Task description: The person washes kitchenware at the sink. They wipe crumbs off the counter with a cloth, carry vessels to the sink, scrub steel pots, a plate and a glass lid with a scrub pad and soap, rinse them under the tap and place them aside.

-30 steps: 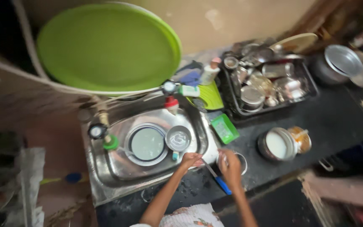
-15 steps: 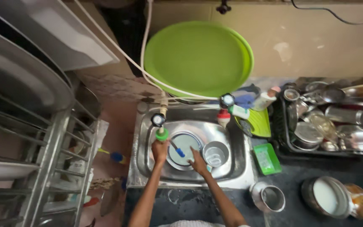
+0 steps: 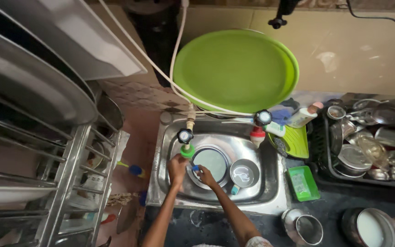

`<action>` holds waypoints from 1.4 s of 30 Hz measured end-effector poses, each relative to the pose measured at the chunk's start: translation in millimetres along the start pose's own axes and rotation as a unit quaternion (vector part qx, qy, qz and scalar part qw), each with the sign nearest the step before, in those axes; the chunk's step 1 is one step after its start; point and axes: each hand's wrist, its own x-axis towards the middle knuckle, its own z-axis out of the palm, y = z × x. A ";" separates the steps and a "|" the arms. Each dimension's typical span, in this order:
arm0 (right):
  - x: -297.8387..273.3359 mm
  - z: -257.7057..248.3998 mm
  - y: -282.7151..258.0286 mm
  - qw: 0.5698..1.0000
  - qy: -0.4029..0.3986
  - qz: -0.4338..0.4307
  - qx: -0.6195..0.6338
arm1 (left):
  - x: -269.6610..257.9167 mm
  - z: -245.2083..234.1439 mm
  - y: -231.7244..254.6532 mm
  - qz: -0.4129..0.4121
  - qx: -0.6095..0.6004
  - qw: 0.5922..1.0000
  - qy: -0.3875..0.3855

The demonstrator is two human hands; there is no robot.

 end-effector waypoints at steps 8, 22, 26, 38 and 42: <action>32.9 16.8 17.2 0.983 -0.053 -0.172 0.023 | 3.1 -59.9 -6.0 0.018 -0.202 0.977 0.066; 40.5 -16.2 39.1 0.991 -0.045 -0.013 0.123 | -42.9 -68.7 -36.1 -0.275 -0.605 0.746 0.054; 41.4 -16.7 32.0 0.999 0.017 -0.040 0.008 | -42.0 -33.7 -25.4 -0.356 -0.569 0.742 0.004; 29.3 5.1 -5.3 0.997 0.065 -0.028 0.011 | -15.7 7.3 11.7 -0.414 -0.538 0.719 -0.149; 21.9 -4.8 -4.3 0.990 0.085 -0.103 -0.033 | -15.3 14.3 -2.7 -0.374 -0.557 0.723 -0.163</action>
